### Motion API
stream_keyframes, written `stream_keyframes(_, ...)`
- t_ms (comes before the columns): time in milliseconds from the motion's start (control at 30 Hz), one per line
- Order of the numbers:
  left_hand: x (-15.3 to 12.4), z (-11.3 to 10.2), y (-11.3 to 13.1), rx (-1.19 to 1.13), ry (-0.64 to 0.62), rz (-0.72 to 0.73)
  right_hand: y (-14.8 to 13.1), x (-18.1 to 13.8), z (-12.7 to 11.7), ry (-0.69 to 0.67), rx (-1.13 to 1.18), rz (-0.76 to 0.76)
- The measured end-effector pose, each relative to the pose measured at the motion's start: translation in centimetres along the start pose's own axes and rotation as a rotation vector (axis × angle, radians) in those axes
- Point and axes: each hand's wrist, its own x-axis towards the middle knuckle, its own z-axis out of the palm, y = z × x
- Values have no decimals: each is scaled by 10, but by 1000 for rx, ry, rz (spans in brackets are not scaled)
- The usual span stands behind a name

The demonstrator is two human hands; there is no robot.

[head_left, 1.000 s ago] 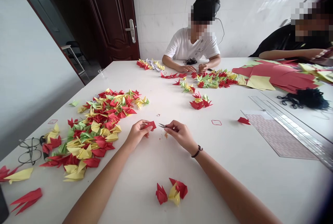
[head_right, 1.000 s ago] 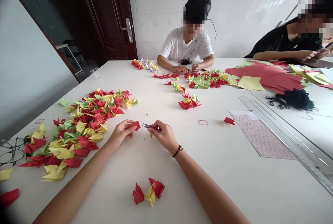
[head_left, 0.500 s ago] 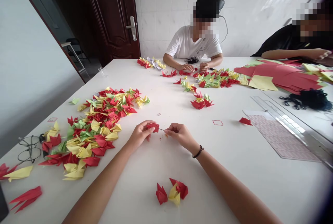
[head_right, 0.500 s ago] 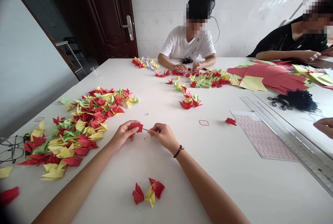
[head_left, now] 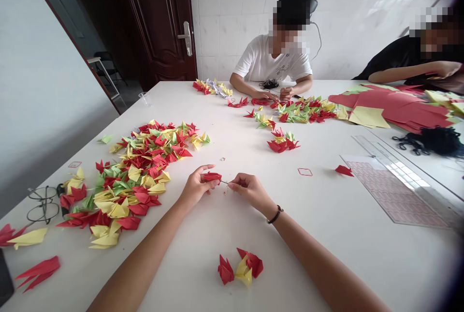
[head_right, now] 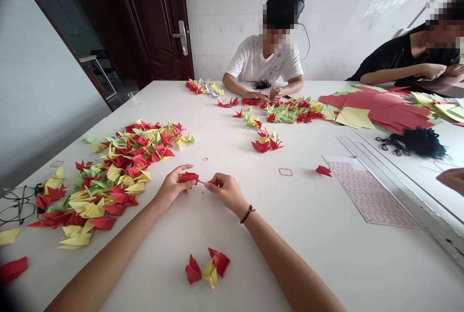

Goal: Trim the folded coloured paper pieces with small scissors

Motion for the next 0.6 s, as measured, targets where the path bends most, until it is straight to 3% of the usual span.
stream_keyframes(167, -1, 2, 1, -38, 55, -14, -5, -4, 5, 4, 15, 10)
stream_keyframes(600, -5, 6, 0, -243, 19, 11, -11, -9, 13, -10, 150, 52)
